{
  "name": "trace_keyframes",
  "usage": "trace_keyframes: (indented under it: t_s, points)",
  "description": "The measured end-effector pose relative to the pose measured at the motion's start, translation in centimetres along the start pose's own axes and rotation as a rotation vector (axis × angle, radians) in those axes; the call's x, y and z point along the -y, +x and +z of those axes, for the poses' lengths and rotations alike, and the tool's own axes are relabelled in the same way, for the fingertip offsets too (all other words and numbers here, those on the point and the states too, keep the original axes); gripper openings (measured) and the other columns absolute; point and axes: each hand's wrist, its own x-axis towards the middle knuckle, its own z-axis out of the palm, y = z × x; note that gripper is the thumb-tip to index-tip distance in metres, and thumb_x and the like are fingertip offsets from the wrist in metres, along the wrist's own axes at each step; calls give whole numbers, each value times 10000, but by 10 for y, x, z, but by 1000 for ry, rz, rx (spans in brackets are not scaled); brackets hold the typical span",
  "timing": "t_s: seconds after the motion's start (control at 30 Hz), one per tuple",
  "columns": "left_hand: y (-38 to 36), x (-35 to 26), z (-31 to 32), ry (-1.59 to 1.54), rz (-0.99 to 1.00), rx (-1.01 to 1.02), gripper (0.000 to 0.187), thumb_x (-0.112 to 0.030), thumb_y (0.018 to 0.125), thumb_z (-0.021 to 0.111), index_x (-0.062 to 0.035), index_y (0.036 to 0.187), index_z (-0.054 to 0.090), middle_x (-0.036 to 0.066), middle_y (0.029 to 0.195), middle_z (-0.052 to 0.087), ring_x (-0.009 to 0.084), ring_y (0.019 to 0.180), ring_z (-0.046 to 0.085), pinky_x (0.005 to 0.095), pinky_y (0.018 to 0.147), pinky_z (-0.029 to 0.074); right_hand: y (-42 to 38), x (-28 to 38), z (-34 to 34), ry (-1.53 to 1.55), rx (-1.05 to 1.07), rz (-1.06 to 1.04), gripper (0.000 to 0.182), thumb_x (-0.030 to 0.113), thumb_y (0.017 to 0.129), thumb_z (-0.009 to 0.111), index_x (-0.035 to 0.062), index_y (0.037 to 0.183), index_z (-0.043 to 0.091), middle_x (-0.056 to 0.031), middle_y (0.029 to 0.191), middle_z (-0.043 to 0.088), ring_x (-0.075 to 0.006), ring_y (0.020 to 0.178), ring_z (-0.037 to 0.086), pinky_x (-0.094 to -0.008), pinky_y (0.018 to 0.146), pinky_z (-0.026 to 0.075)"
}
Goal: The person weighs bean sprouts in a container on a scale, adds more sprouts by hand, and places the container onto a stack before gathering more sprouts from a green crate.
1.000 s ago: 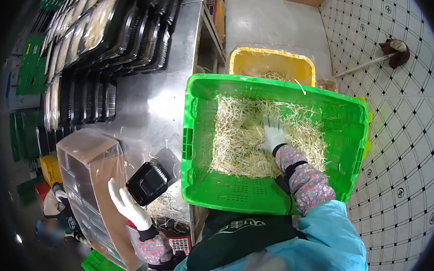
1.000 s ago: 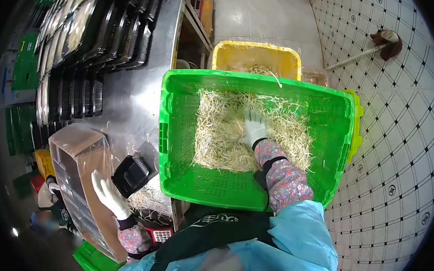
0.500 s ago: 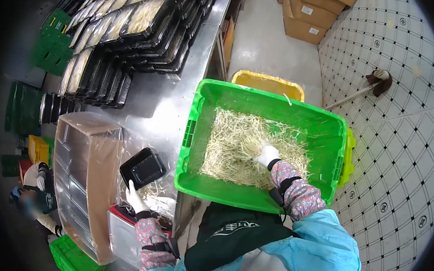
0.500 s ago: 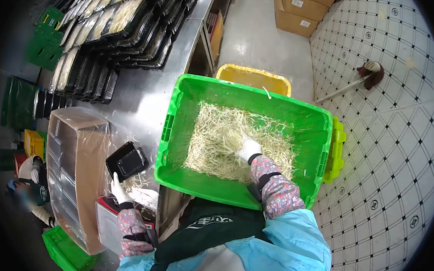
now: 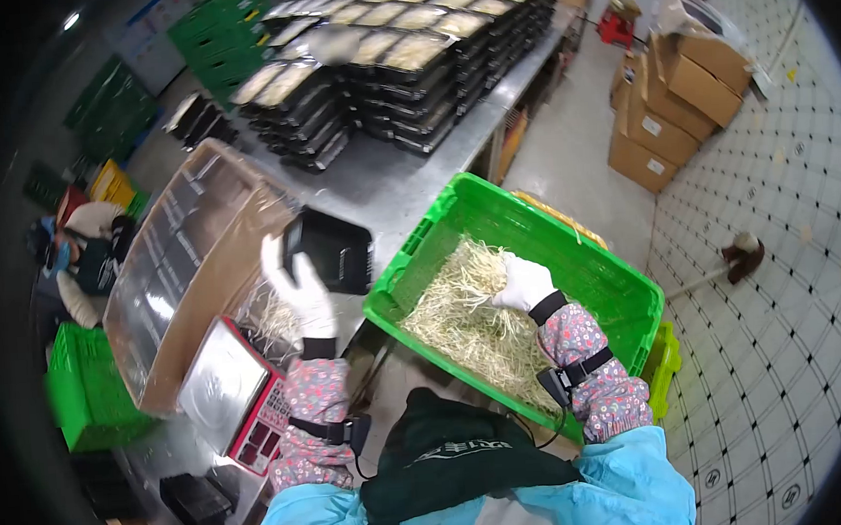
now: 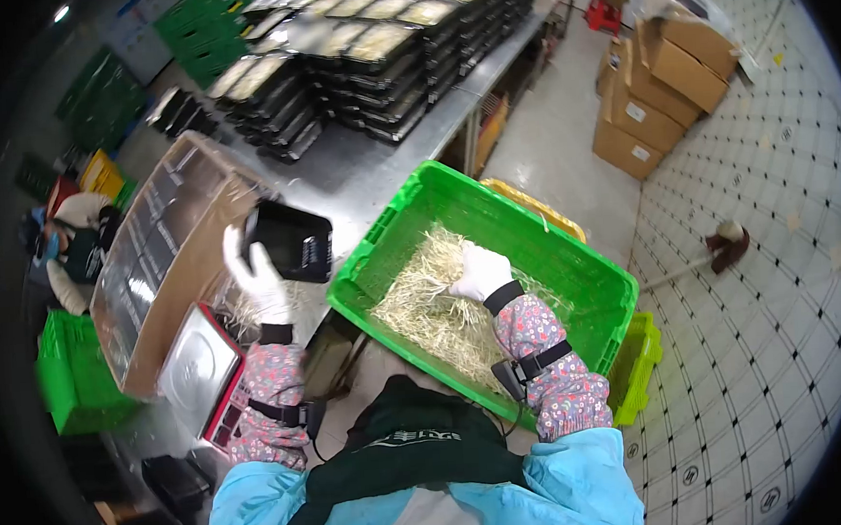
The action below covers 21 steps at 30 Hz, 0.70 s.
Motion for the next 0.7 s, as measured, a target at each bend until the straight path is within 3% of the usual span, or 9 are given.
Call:
trace_keyframes:
  t_s: [0.03,0.1,0.23,0.3,0.33,0.37,0.47,0.6,0.7]
  points:
    - [-3,-28,2,108,195,39,434,-87,907,584,-13,1326,497,209,1409,439,344,1306,418,450,1105,320,6,18,-6,-9,-2,-47,656,415,582,812,19,1063,607,-198,1000,680,-353,935,665,-404,816,538]
    - [-10,-60,2,202,382,180,480,-134,875,608,-56,1337,505,219,1436,402,416,1335,358,508,1113,283,18,61,-15,-124,51,-149,628,333,586,786,40,1109,597,-202,959,676,-357,895,669,-424,771,545]
    - [-37,-74,-15,446,400,448,531,-242,862,611,-94,1360,504,214,1444,398,451,1331,341,525,1107,283,32,151,-2,-199,14,-447,520,296,616,754,28,1036,608,-204,922,671,-354,855,672,-442,725,544]
    - [-50,-33,-35,347,210,474,505,-231,882,592,-88,1359,505,220,1439,403,447,1315,356,516,1104,290,49,189,36,-5,-205,-727,372,284,675,709,37,940,622,-159,849,676,-332,803,679,-440,694,545]
    - [-50,-17,-52,236,45,413,482,-217,903,574,-71,1357,504,214,1433,416,419,1303,378,484,1112,293,38,225,26,-133,-172,-706,343,244,685,661,27,946,603,-165,830,665,-324,765,676,-436,657,541]
    - [-50,0,-74,121,-116,370,466,-213,932,555,-42,1360,494,203,1423,436,367,1310,403,433,1120,302,36,251,32,-141,-180,-817,467,316,683,695,3,1014,591,-182,860,660,-334,774,669,-427,645,540]
    - [-52,45,-149,-62,-382,109,439,-238,995,497,0,1363,480,185,1408,467,298,1325,429,359,1114,318,26,342,64,-145,-159,-1055,505,333,670,692,30,1062,595,-144,816,648,-305,738,667,-408,615,537]
    - [-49,88,-251,-432,-591,-197,486,-299,1049,406,-16,1444,385,82,1427,455,181,1301,415,312,1111,287,6,469,114,-174,-117,-1341,504,210,631,695,61,1101,591,-144,818,644,-311,768,656,-427,613,533]
    - [-56,122,-319,-346,-741,-212,581,-324,1028,438,28,1469,299,158,1500,350,264,1395,308,347,1153,224,-2,541,162,-259,-22,-1538,490,183,639,680,75,1108,589,-122,824,640,-312,785,651,-435,640,520]
